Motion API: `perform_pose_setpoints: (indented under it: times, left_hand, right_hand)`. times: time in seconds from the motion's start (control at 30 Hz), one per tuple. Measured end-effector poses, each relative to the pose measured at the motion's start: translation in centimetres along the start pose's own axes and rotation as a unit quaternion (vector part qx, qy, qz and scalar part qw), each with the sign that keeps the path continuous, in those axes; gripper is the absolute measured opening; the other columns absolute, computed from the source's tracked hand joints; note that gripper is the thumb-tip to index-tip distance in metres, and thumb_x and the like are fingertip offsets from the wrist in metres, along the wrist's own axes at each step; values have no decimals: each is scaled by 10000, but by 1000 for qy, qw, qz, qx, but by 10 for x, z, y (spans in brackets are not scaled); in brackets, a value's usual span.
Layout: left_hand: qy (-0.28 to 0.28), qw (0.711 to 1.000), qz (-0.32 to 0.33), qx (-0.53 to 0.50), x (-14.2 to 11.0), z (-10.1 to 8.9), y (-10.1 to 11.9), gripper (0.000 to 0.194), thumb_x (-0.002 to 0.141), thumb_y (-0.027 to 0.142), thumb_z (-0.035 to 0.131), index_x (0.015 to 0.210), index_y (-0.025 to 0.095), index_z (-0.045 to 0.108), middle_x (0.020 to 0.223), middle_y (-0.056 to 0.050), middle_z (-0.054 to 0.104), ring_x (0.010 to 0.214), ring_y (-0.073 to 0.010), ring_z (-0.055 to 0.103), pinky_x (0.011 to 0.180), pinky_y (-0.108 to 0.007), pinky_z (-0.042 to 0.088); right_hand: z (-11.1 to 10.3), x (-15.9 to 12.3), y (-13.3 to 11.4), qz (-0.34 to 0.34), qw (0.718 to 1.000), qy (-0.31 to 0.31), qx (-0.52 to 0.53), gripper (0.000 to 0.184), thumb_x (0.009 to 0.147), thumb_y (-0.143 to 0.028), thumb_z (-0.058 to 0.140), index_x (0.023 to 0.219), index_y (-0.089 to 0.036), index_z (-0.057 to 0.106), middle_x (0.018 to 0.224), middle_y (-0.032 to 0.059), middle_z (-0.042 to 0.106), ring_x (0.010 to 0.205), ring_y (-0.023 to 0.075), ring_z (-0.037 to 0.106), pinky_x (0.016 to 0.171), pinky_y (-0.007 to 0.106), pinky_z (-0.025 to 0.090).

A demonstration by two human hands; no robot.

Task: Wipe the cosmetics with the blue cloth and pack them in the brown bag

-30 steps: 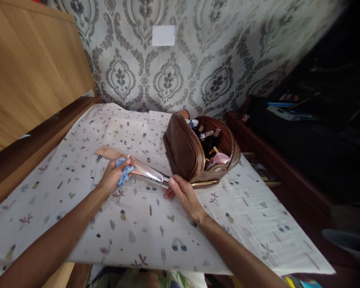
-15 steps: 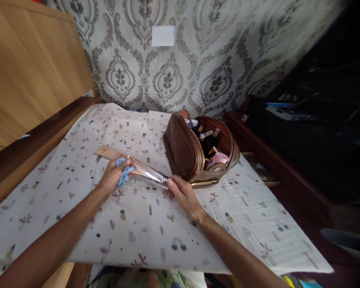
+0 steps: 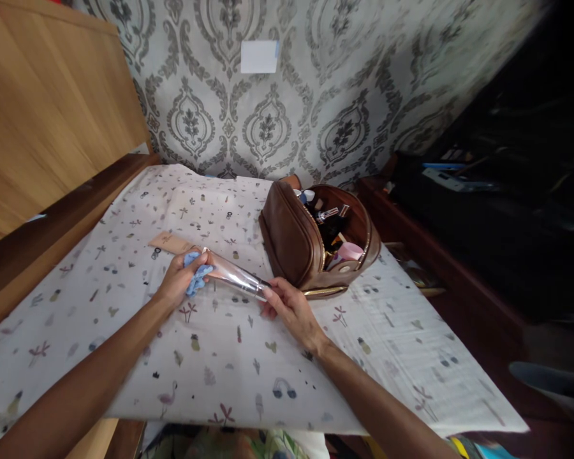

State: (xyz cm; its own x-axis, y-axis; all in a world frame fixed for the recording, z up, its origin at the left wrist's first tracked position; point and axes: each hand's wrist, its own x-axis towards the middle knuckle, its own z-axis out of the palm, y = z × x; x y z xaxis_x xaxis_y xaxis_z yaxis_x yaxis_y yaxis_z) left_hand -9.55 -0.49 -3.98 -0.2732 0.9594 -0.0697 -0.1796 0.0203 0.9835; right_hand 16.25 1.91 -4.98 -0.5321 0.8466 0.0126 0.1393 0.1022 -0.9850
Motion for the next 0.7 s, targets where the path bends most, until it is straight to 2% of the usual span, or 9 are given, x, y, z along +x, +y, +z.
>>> perform_pose_setpoints:
  times: [0.1, 0.23, 0.37, 0.43, 0.5, 0.57, 0.6, 0.63, 0.7]
  left_hand:
    - [0, 1000, 6, -2, -1, 2, 3, 447, 674, 560, 828, 675, 162, 624, 589, 32, 547, 463, -61, 512, 364, -139, 340]
    - [8, 1000, 2, -6, -2, 4, 4, 453, 650, 562, 839, 689, 164, 626, 601, 30, 546, 469, -65, 506, 368, -148, 338]
    - [7, 999, 2, 41, -2, 2, 2, 450, 718, 602, 764, 718, 178, 614, 582, 30, 523, 466, -84, 479, 363, -172, 305]
    - [35, 991, 48, 121, -4, -1, 5, 420, 800, 596, 685, 758, 184, 616, 618, 16, 557, 529, -104, 516, 426, -189, 374]
    - [109, 959, 133, 225, -7, -5, 12, 359, 870, 550, 613, 835, 192, 614, 695, 6, 600, 646, -131, 575, 575, -219, 476]
    - [189, 908, 217, 305, -12, -4, 21, 302, 911, 498, 567, 961, 201, 597, 809, -5, 636, 771, -158, 615, 737, -270, 524]
    - [208, 886, 252, 328, -16, -1, 25, 292, 931, 476, 544, 1034, 205, 578, 866, -15, 646, 816, -170, 627, 784, -297, 533]
    - [203, 871, 285, 345, -21, 5, 28, 291, 952, 451, 520, 1110, 209, 554, 918, -28, 653, 855, -181, 637, 811, -319, 540]
    - [122, 847, 354, 378, -32, 24, 30, 319, 989, 394, 479, 1248, 207, 494, 1046, -77, 656, 964, -207, 651, 856, -355, 553]
  right_hand:
    - [-1, 1, 0, 6, 1000, 1, 8, 540, 925, -727, 434, 870, -201, 543, 608, 0, 622, 536, 140, 580, 544, 278, 479]
    - [1, 2, 2, -2, 999, 18, 42, 585, 794, -653, 700, 1136, -218, 510, 720, -34, 624, 603, 146, 621, 541, 268, 479]
    - [4, 1, 3, 7, 999, 19, 45, 481, 784, -585, 739, 1018, -218, 533, 777, -22, 615, 661, 145, 637, 553, 257, 471]
    - [4, 1, 3, 5, 998, 27, 48, 477, 787, -591, 734, 1005, -219, 529, 763, -25, 603, 656, 146, 631, 547, 254, 466]
    - [5, 1, 2, -5, 998, 45, 46, 480, 771, -596, 745, 974, -219, 527, 738, -35, 585, 632, 134, 602, 537, 245, 455]
    - [6, 1, 1, -19, 997, 62, 40, 472, 752, -586, 762, 931, -215, 532, 727, -38, 580, 620, 120, 568, 547, 239, 453]
    - [6, 2, 0, -24, 997, 67, 35, 461, 744, -571, 770, 918, -213, 537, 731, -36, 585, 624, 117, 561, 561, 239, 457]
    - [7, 2, 0, -30, 997, 70, 29, 442, 745, -549, 771, 918, -212, 543, 738, -32, 597, 635, 119, 563, 577, 240, 462]
    - [7, 1, -1, -45, 996, 71, 12, 380, 772, -485, 747, 954, -213, 556, 754, -23, 623, 662, 128, 580, 597, 242, 464]
